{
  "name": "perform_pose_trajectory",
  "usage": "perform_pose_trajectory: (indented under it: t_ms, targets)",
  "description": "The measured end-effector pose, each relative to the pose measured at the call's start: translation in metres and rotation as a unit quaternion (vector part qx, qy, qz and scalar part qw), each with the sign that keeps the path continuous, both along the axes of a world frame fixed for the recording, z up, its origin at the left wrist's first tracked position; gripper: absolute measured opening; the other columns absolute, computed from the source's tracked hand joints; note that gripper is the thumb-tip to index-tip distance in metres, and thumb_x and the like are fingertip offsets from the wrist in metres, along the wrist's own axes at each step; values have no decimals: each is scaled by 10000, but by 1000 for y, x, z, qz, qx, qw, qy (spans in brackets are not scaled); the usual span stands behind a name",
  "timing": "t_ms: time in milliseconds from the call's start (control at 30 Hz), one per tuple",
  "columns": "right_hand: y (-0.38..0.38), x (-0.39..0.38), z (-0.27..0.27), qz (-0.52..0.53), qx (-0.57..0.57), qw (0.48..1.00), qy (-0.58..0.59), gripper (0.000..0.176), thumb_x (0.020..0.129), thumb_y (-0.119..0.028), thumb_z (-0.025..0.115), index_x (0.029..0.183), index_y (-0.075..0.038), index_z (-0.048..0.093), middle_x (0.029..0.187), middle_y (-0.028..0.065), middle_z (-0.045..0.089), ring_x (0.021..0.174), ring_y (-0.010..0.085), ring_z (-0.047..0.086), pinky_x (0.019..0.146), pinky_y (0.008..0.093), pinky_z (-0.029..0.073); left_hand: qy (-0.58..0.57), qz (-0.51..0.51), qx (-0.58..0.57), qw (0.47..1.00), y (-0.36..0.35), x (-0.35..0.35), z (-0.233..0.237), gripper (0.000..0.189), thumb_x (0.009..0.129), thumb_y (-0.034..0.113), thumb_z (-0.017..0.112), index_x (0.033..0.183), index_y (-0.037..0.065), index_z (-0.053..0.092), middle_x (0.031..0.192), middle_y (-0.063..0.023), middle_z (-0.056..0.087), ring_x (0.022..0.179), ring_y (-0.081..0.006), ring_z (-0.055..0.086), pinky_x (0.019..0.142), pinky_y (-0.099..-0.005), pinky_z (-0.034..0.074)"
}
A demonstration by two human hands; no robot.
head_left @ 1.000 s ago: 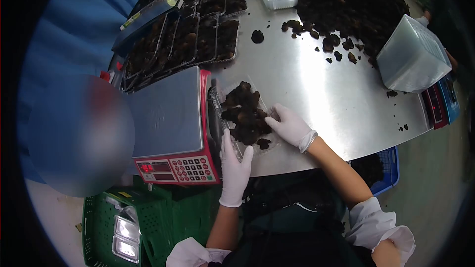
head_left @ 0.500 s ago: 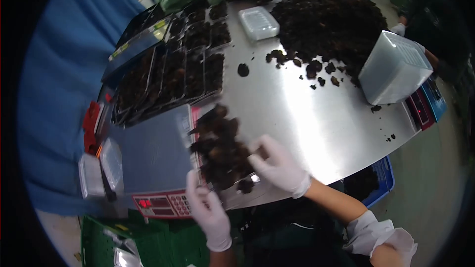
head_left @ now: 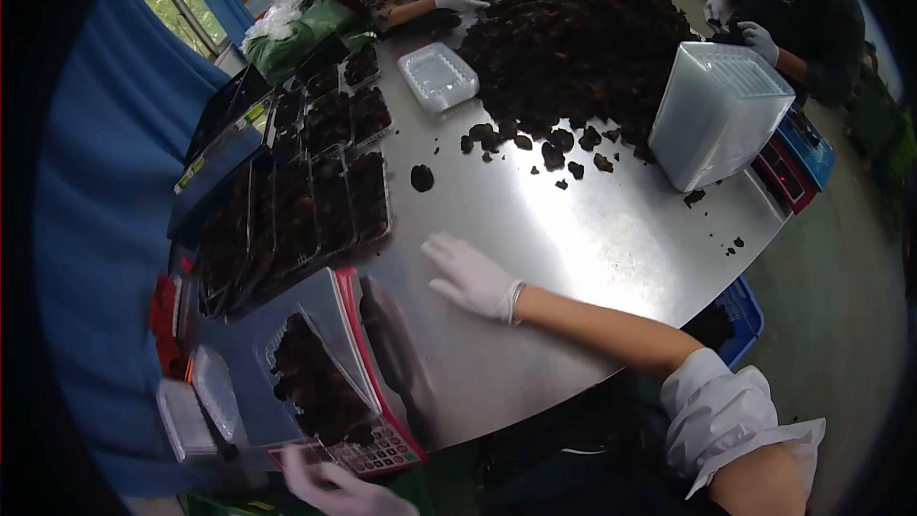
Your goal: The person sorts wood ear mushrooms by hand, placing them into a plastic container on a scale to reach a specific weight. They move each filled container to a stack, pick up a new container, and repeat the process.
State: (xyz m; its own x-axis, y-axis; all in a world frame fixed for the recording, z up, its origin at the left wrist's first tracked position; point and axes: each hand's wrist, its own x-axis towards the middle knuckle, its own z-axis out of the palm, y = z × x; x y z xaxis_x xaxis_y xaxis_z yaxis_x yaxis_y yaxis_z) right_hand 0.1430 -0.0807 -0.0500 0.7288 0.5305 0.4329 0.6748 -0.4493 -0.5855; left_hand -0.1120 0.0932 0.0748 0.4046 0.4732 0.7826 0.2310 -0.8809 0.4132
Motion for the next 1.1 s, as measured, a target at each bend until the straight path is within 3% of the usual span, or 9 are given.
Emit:
perform_pose_trajectory:
  t_ms: [33, 67, 200, 400, 500, 700, 800, 900, 1100]
  targets:
    - [-13, 14, -15, -33, -25, 999, -6, 578, 959, -304, 542, 1415, 27, 418, 1467, 272, 411, 1393, 438, 353, 1171, 495, 272, -19, -136, -188, 972, -6, -7, -29, 367, 913, 136, 639, 1246, -12, 600, 1263, -193, 595, 1151, -336, 577, 980, -459, 446]
    - [-27, 26, -24, -66, -49, 996, -14, 585, 957, -307, 546, 1419, 27, 415, 1476, 272, 400, 1402, 433, 342, 1176, 503, 260, 81, -256, -54, 962, -16, 8, -27, 327, 890, 67, 593, 1213, 34, 633, 1102, -131, 658, 895, -252, 576, 829, -389, 460]
    - [-87, 70, 2, -97, -39, 991, -80, 585, 937, -305, 584, 1416, -4, 437, 1479, 258, 394, 1408, 428, 330, 1176, 511, 254, 206, -420, -127, 875, -85, 75, -50, 384, 757, -36, 637, 1135, 25, 667, 1174, -145, 647, 1073, -317, 596, 912, -385, 488]
    - [-200, 219, 41, -456, -49, 886, -72, 819, 868, -554, 622, 1517, -144, 339, 1577, 235, 244, 1452, 479, 181, 1123, 698, 139, 308, -405, -129, 851, -97, 139, -96, 510, 813, 90, 686, 1308, 46, 569, 1341, -156, 518, 1204, -348, 481, 1021, -455, 407]
    - [-249, 272, 44, -594, -117, 796, -24, 949, 803, -708, 591, 1550, -196, 306, 1619, 191, 197, 1470, 447, 184, 1127, 680, 186, 372, -364, -117, 846, -104, 155, -93, 528, 831, 85, 668, 1339, 33, 533, 1376, -186, 482, 1250, -358, 458, 1066, -435, 385]
    - [-240, 264, 44, -446, -301, 834, 122, 606, 800, -617, 630, 1259, -221, 637, 1373, 122, 514, 1269, 381, 484, 1023, 568, 413, 407, -276, -111, 864, -105, 218, -79, 564, 889, 184, 647, 1391, -4, 472, 1421, -229, 440, 1290, -404, 424, 1093, -470, 358]
    - [-233, 231, 62, -241, -278, 928, 57, 444, 826, -489, 659, 1179, -219, 665, 1280, 117, 583, 1201, 336, 557, 1018, 414, 461, 342, -273, -118, 891, -90, 292, -87, 590, 911, 230, 629, 1416, -13, 445, 1448, -284, 395, 1312, -450, 395, 1117, -505, 326]
    - [-234, 206, 77, -221, -70, 968, 94, 481, 830, -503, 662, 1230, -235, 655, 1363, 138, 552, 1254, 345, 531, 1045, 425, 445, 219, -221, -28, 950, -84, 376, -121, 546, 912, 207, 618, 1397, -1, 474, 1416, -258, 449, 1279, -445, 428, 1110, -512, 324]
    - [-224, 153, 22, -249, -224, 942, -23, 524, 831, -524, 661, 1225, -178, 657, 1511, 218, 380, 1339, 463, 395, 1067, 558, 373, 277, -310, -70, 907, -91, 384, -127, 377, 863, 72, 600, 1238, 38, 604, 1197, -160, 606, 1146, -362, 526, 1029, -460, 389]
